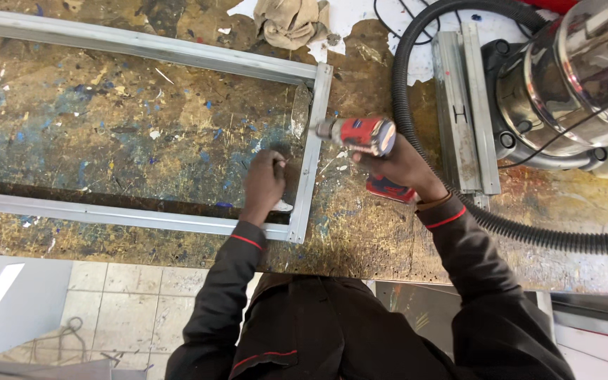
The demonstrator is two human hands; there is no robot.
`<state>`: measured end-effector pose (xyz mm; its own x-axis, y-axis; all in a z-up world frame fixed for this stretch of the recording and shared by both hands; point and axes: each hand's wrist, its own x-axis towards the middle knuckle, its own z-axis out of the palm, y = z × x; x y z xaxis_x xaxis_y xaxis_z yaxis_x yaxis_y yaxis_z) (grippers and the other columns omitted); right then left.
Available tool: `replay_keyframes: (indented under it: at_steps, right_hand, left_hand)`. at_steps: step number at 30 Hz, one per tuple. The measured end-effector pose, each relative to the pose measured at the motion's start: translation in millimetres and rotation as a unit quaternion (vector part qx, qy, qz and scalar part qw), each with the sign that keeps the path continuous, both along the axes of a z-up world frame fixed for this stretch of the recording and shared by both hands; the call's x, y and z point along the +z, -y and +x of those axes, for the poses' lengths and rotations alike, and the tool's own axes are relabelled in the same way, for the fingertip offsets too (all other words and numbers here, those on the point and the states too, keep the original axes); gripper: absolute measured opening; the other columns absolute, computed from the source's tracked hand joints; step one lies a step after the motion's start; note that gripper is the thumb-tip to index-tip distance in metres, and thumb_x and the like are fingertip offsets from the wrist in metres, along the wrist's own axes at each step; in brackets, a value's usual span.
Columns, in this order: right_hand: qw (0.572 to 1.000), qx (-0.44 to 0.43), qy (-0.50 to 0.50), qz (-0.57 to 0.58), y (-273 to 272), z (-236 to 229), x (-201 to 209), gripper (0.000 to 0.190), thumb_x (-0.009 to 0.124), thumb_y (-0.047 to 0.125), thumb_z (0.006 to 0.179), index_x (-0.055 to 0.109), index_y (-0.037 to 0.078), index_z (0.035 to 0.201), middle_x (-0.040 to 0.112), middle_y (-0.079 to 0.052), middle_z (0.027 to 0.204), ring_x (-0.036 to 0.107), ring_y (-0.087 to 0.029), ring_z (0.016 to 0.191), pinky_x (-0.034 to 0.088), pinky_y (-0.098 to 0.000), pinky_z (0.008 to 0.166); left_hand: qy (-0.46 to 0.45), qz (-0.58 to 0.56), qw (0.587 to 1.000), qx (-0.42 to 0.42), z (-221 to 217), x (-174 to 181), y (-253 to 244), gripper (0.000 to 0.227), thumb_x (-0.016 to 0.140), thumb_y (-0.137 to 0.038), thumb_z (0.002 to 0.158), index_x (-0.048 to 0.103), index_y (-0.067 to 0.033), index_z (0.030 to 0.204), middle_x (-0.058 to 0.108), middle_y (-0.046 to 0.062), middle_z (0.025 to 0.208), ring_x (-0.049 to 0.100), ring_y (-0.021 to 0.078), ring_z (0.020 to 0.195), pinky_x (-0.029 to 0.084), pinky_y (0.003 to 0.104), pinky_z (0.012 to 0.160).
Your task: The person assembles a rectangular metal frame on a workbench. They use a cordless drill to fasten corner brackets, a utility knife to trim excess material, and a sanding block to smooth edges. The person repeatedly positions the frame, drills screws, and cleans the work area.
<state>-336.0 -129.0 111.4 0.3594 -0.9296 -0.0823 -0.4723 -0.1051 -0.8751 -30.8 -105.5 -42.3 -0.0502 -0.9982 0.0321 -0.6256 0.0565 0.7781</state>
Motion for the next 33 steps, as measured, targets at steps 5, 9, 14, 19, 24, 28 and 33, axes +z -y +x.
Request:
replay_keyframes:
  at_steps: [5, 9, 14, 19, 24, 28, 33]
  right_hand:
    - [0.994, -0.086, 0.052, 0.049, 23.7, 0.6, 3.1, 0.025, 0.089, 0.019, 0.099, 0.077, 0.004, 0.084, 0.072, -0.012, 0.061, 0.074, -0.022, 0.052, 0.059, -0.0348, 0.056]
    - [0.996, -0.089, -0.019, 0.011, 73.0, -21.5, -22.1, 0.043, 0.096, 0.038, 0.094, 0.078, -0.001, 0.096, 0.072, -0.021, 0.072, 0.072, -0.032, 0.062, 0.056, -0.0482, 0.064]
    - [0.989, -0.133, -0.065, 0.002, 110.5, -10.6, 11.1, 0.043, 0.090, 0.045, 0.098, 0.076, 0.006, 0.085, 0.076, -0.012, 0.067, 0.079, -0.025, 0.059, 0.060, -0.0389, 0.061]
    - [0.983, -0.178, 0.047, -0.006, 109.6, -20.0, -30.9, 0.035, 0.091, 0.029, 0.101, 0.072, 0.004, 0.084, 0.074, -0.011, 0.065, 0.075, -0.021, 0.052, 0.060, -0.0335, 0.047]
    - [0.961, -0.222, 0.136, -0.088, 88.0, -17.2, -69.7, 0.025, 0.093, 0.013, 0.100, 0.072, 0.001, 0.094, 0.075, -0.014, 0.072, 0.075, -0.022, 0.055, 0.062, -0.0345, 0.049]
    - [0.910, -0.263, 0.167, -0.273, 84.8, -25.7, -94.0, 0.027, 0.098, 0.002, 0.097, 0.077, 0.002, 0.114, 0.080, -0.017, 0.093, 0.079, -0.024, 0.081, 0.065, -0.0415, 0.076]
    - [0.914, -0.226, 0.129, -0.312, 72.6, 20.5, -79.0, 0.026, 0.093, 0.004, 0.101, 0.078, -0.003, 0.121, 0.081, -0.024, 0.114, 0.079, -0.033, 0.110, 0.060, -0.0580, 0.106]
  left_hand:
    - [0.003, 0.104, 0.993, -0.047, 7.8, 60.2, 10.9, 0.064, 0.055, -0.044, 0.122, 0.046, -0.0027, 0.169, 0.050, 0.041, 0.157, 0.046, 0.0669, 0.151, 0.049, 0.083, 0.111]
    - [0.046, 0.111, 0.985, -0.123, -15.0, 79.4, 64.7, 0.072, 0.058, -0.052, 0.120, 0.048, 0.0009, 0.168, 0.054, 0.036, 0.160, 0.049, 0.0592, 0.154, 0.049, 0.079, 0.118]
    - [-0.147, 0.017, 0.985, -0.083, -63.5, 80.0, 135.9, 0.075, 0.076, -0.055, 0.114, 0.063, 0.0134, 0.143, 0.075, 0.026, 0.101, 0.080, 0.0519, 0.103, 0.064, 0.058, 0.080]
    - [-0.139, 0.025, 0.989, -0.035, -101.5, 48.3, 157.1, 0.066, 0.083, -0.047, 0.104, 0.063, 0.0062, 0.138, 0.076, 0.036, 0.120, 0.076, 0.0592, 0.116, 0.061, 0.067, 0.091]
    - [-0.137, 0.035, 0.989, -0.044, -78.8, 39.2, 140.6, 0.064, 0.077, -0.045, 0.110, 0.066, 0.0049, 0.148, 0.074, 0.033, 0.128, 0.075, 0.0561, 0.124, 0.063, 0.065, 0.099]
    - [-0.181, 0.052, 0.973, -0.136, -35.1, 85.3, 102.2, 0.084, 0.064, -0.056, 0.115, 0.046, 0.0120, 0.162, 0.057, 0.046, 0.150, 0.055, 0.0677, 0.142, 0.048, 0.079, 0.113]
    - [-0.177, 0.110, 0.971, -0.118, 26.0, 68.3, 32.1, 0.059, 0.059, -0.040, 0.122, 0.054, 0.0024, 0.163, 0.064, 0.037, 0.148, 0.057, 0.0610, 0.145, 0.048, 0.080, 0.117]
